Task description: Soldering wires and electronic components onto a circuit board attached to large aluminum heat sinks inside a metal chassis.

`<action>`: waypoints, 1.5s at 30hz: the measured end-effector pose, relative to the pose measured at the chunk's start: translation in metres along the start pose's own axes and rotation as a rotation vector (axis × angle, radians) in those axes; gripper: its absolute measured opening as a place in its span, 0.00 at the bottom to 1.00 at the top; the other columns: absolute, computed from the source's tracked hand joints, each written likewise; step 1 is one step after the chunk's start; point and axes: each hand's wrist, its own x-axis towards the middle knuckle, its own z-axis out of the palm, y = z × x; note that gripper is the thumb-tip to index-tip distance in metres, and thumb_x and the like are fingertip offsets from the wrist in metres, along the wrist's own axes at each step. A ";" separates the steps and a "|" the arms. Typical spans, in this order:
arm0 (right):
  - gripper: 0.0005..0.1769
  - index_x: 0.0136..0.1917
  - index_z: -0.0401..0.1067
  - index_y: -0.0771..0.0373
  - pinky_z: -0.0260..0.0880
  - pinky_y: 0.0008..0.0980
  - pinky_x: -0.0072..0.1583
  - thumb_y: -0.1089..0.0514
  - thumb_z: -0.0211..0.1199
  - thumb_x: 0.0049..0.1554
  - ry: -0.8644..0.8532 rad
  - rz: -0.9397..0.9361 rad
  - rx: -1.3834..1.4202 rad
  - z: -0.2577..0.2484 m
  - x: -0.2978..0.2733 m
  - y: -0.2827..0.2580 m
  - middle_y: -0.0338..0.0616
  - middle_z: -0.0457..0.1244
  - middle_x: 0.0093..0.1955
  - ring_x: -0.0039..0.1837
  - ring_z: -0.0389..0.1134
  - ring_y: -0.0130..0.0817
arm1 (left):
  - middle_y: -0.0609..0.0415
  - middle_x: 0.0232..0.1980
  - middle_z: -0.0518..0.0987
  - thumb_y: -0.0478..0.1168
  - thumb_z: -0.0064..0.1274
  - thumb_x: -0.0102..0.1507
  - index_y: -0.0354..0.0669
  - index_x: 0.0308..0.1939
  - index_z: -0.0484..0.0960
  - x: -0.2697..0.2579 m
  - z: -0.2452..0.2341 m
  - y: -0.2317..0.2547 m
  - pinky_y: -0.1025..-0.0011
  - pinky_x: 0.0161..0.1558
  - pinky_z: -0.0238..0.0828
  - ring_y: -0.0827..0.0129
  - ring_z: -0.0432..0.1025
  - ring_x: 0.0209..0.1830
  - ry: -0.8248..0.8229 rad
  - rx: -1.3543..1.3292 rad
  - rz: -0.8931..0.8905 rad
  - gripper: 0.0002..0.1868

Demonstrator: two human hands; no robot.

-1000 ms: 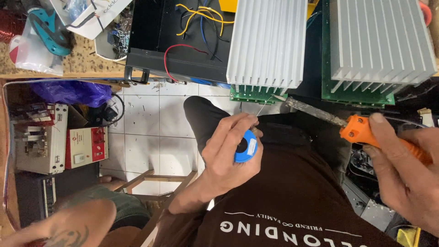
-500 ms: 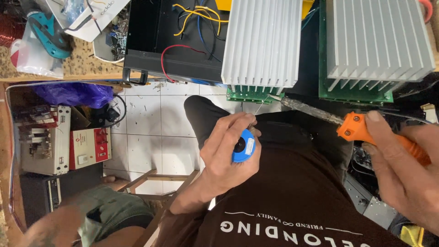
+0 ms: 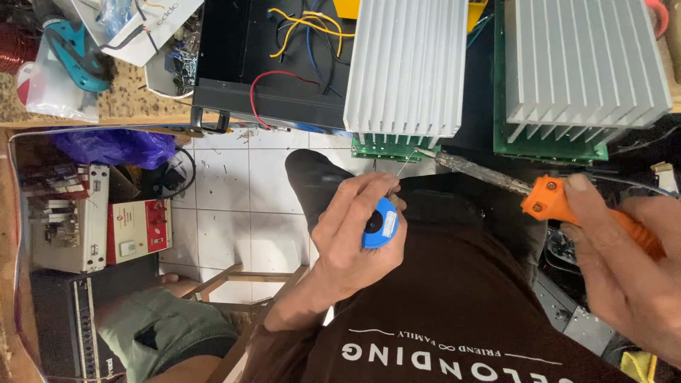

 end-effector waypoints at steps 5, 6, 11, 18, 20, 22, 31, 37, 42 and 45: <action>0.22 0.61 0.80 0.85 0.70 0.44 0.41 0.64 0.63 0.60 0.008 -0.275 -0.158 -0.004 0.011 0.005 0.73 0.65 0.75 0.43 0.68 0.62 | 0.38 0.45 0.79 0.15 0.55 0.56 0.29 0.50 0.76 0.001 0.001 -0.001 0.73 0.40 0.88 0.60 0.81 0.35 0.005 0.019 0.012 0.19; 0.13 0.50 0.81 0.83 0.71 0.43 0.41 0.67 0.64 0.59 0.028 -0.312 -0.151 -0.006 0.014 0.006 0.75 0.65 0.75 0.42 0.69 0.63 | 0.38 0.45 0.79 0.15 0.56 0.57 0.30 0.49 0.76 0.002 0.002 -0.001 0.73 0.41 0.87 0.58 0.80 0.37 0.010 0.030 0.012 0.19; 0.16 0.54 0.83 0.84 0.70 0.40 0.41 0.66 0.64 0.62 0.062 -0.228 -0.143 -0.006 0.013 0.003 0.67 0.67 0.74 0.44 0.69 0.59 | 0.38 0.45 0.80 0.17 0.56 0.57 0.30 0.50 0.76 0.003 0.001 0.001 0.72 0.42 0.86 0.58 0.80 0.38 0.020 0.025 0.009 0.18; 0.24 0.67 0.75 0.76 0.70 0.41 0.42 0.61 0.65 0.60 0.017 -0.125 -0.018 -0.002 -0.003 0.004 0.70 0.67 0.61 0.42 0.67 0.54 | 0.37 0.45 0.78 0.15 0.56 0.57 0.30 0.52 0.75 -0.001 0.000 -0.001 0.73 0.41 0.90 0.59 0.81 0.37 0.034 0.007 0.026 0.21; 0.37 0.83 0.69 0.66 0.70 0.38 0.46 0.54 0.65 0.63 -0.039 0.059 0.041 0.006 -0.014 0.002 0.62 0.66 0.50 0.44 0.65 0.45 | 0.37 0.46 0.78 0.15 0.56 0.57 0.31 0.52 0.75 -0.001 -0.001 0.000 0.73 0.41 0.89 0.59 0.81 0.38 0.027 0.002 0.022 0.22; 0.41 0.86 0.63 0.57 0.71 0.39 0.51 0.53 0.63 0.61 -0.084 0.128 0.050 0.011 -0.020 0.001 0.62 0.66 0.57 0.46 0.65 0.45 | 0.37 0.46 0.79 0.16 0.56 0.57 0.30 0.51 0.76 0.000 -0.001 0.001 0.73 0.42 0.88 0.61 0.81 0.36 0.011 0.008 0.004 0.20; 0.44 0.83 0.68 0.76 0.61 0.40 0.47 0.52 0.61 0.58 -0.051 0.398 0.533 0.000 -0.007 -0.003 0.59 0.62 0.47 0.39 0.59 0.46 | 0.36 0.46 0.72 0.24 0.50 0.68 0.36 0.57 0.72 -0.030 -0.006 -0.027 0.71 0.31 0.88 0.54 0.78 0.33 0.397 -0.066 -0.075 0.14; 0.21 0.61 0.75 0.68 0.55 0.25 0.36 0.56 0.68 0.57 0.189 0.537 1.059 0.009 0.072 -0.049 0.35 0.57 0.27 0.29 0.52 0.25 | 0.39 0.46 0.76 0.25 0.54 0.64 0.32 0.50 0.77 -0.031 0.000 -0.042 0.75 0.27 0.83 0.61 0.78 0.25 0.310 -0.176 -0.196 0.11; 0.12 0.58 0.75 0.73 0.58 0.26 0.42 0.65 0.66 0.62 0.377 0.545 1.085 0.030 0.100 -0.070 0.39 0.59 0.33 0.33 0.53 0.26 | 0.37 0.52 0.77 0.25 0.52 0.66 0.33 0.59 0.75 -0.040 -0.007 -0.055 0.76 0.29 0.83 0.61 0.79 0.27 0.201 -0.255 -0.191 0.17; 0.07 0.50 0.75 0.75 0.58 0.28 0.40 0.66 0.66 0.62 0.409 0.549 1.029 0.037 0.106 -0.077 0.45 0.68 0.40 0.33 0.55 0.27 | 0.36 0.64 0.76 0.24 0.50 0.65 0.35 0.67 0.71 -0.037 -0.009 -0.055 0.76 0.32 0.85 0.62 0.82 0.32 0.125 -0.294 -0.272 0.25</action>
